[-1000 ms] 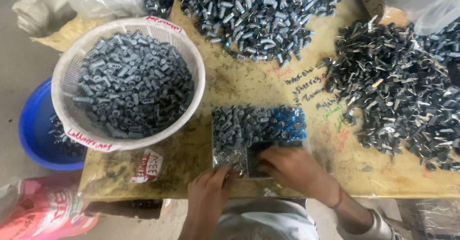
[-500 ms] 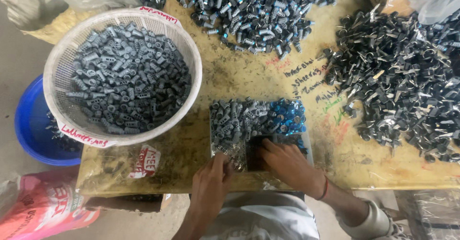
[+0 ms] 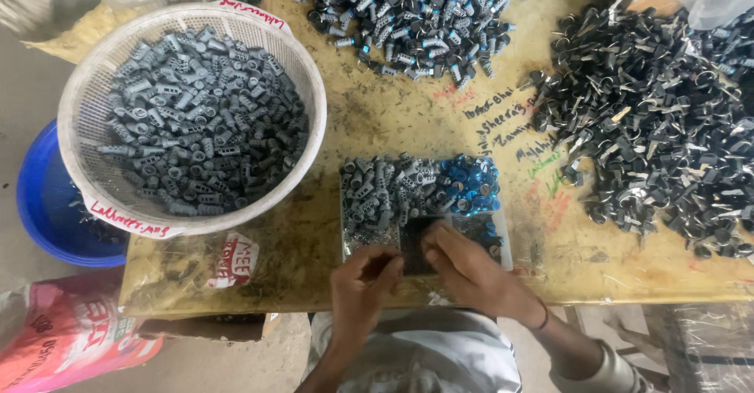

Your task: The person sits at a workbench and sorts small grey and blue plastic wall anchors by color, picking pieces one at a time from piles and a basin and placing them into the compartments of a divided tray. They occasionally reach into the large basin and reposition pieces in the tray compartments.

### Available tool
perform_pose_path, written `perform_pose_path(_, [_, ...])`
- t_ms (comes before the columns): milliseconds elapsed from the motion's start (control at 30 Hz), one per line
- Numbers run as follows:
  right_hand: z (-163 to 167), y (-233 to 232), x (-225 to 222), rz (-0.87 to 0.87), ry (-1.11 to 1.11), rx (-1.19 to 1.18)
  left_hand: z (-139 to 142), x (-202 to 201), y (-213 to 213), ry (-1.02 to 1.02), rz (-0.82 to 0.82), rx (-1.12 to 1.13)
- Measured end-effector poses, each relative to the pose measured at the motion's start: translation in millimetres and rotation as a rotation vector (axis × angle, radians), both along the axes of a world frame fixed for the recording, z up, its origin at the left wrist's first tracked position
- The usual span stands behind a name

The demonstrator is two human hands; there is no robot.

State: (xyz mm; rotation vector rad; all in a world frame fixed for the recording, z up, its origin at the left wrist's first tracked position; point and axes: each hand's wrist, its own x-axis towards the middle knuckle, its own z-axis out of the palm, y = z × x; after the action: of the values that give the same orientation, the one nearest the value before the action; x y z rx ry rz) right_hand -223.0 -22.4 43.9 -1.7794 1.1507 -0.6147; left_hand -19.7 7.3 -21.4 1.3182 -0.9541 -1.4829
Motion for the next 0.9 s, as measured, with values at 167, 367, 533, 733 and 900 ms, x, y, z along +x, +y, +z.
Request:
perform_pose_path(167, [-6, 15, 5, -0.096, -0.161, 0.11, 3, -21, -3, 0.072, -0.018, -0.18])
perform_pose_path(367, [-10, 19, 9, -0.128, -0.158, 0.035, 8, -26, -3, 0.119, -0.038, -0.168])
perform_pose_path(533, [-5, 19, 11, -0.126, -0.23, 0.144, 0, -22, -2, 0.125, -0.033, -0.2])
perform_pose_path(733, [-2, 20, 11, -0.122, -0.323, 0.261, -8, -18, -2, 0.165, -0.086, -0.198])
perform_pose_path(900, [-7, 23, 12, -0.12, -0.194, -0.061, 2, -18, -6, 0.028, -0.115, -0.162])
